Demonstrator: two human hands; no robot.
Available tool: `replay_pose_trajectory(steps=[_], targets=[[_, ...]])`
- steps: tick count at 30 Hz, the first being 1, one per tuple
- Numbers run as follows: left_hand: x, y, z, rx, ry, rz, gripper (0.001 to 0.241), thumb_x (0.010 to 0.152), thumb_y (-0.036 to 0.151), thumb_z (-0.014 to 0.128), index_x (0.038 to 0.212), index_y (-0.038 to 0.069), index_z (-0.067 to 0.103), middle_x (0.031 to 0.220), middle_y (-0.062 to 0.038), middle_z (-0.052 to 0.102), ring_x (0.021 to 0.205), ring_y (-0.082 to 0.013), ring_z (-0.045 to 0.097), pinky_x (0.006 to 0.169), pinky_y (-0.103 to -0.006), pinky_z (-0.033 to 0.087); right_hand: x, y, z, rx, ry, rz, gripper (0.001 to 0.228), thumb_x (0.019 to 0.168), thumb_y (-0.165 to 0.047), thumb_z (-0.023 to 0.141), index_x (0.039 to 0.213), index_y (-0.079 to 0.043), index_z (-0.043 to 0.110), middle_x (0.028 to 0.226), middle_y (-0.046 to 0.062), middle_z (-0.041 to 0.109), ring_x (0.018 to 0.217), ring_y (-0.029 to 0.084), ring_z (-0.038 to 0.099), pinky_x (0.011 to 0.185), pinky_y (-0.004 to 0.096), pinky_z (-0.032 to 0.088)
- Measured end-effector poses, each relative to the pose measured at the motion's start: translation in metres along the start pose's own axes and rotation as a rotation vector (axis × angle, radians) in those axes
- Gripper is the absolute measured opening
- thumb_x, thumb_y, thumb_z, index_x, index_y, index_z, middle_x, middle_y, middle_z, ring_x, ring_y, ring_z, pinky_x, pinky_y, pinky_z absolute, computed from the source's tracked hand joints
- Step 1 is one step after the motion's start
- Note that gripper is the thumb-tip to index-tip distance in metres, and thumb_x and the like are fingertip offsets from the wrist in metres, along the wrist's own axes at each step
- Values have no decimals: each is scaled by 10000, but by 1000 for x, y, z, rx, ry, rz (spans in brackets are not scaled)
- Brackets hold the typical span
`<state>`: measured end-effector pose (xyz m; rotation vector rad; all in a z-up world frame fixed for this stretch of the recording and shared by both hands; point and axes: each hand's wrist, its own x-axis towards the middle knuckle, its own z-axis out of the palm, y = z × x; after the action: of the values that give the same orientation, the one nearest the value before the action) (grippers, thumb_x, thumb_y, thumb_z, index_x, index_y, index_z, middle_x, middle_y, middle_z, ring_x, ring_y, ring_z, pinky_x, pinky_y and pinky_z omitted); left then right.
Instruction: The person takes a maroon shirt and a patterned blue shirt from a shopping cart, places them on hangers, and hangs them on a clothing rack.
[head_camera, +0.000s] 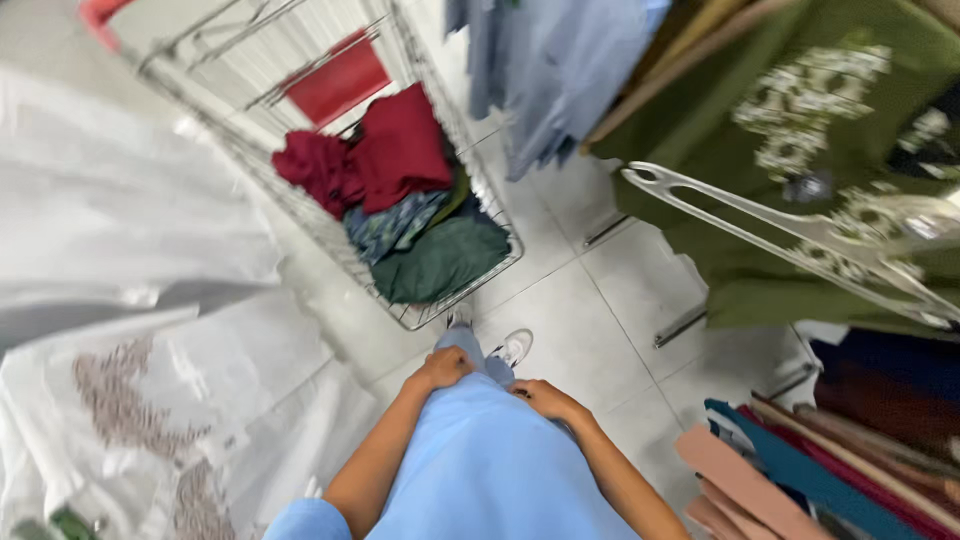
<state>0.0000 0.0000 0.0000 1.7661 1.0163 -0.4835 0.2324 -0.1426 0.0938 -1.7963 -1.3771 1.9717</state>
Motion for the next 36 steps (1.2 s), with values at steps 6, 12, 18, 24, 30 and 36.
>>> replay_pose_trajectory(steps=[6, 12, 18, 24, 30, 36], targets=[[-8, -6, -26, -430, 336, 15, 226, 970, 324, 556, 1060, 229, 741, 927, -150, 736, 991, -403, 701, 871, -509, 535, 53, -12, -43, -231, 52, -27, 265, 961, -229, 639, 1163, -81, 725, 1081, 217, 758, 1072, 434, 703, 922, 541, 546], [10, -13, -82, -460, 582, 53, 173, 978, 143, 626, 1132, 113, 700, 963, -146, 770, 899, -360, 732, 817, -475, 569, 137, -83, -99, -169, 400, -94, 240, 977, -260, 687, 1201, -184, 722, 1082, 108, 776, 964, 337, 744, 848, 457, 591], [52, -34, -164, -444, 632, 24, 206, 950, 103, 680, 1152, 67, 661, 1032, -146, 697, 996, -353, 719, 870, -464, 594, 240, -102, -92, -347, 426, -19, 301, 901, -297, 750, 1189, -350, 684, 990, -72, 760, 903, 162, 761, 787, 339, 615], [110, -43, -257, -464, 623, -101, 505, 990, 90, 642, 1469, 37, 493, 1445, -239, 502, 1316, -435, 573, 1021, -508, 572, 306, -219, -126, -871, 772, -130, 639, 898, -249, 750, 1466, -187, 462, 1490, 187, 423, 1275, 425, 483, 873, 500, 513], [159, -60, -299, -730, 431, -129, 807, 1029, 110, 597, 1679, 46, 123, 1653, -325, 212, 1513, -510, 295, 1193, -628, 375, 375, -285, -194, -1021, 686, -56, 820, 1012, -79, 671, 1665, -347, 252, 1704, 268, 98, 1544, 506, 125, 1016, 647, 477], [185, -87, -282, -914, 631, -177, 613, 982, 100, 618, 1559, 48, 416, 1482, -249, 518, 1256, -341, 642, 1018, -488, 561, 420, -239, -231, -816, 544, -137, 742, 780, 58, 720, 1422, -301, 625, 1560, 154, 450, 1202, 425, 568, 713, 535, 654]])
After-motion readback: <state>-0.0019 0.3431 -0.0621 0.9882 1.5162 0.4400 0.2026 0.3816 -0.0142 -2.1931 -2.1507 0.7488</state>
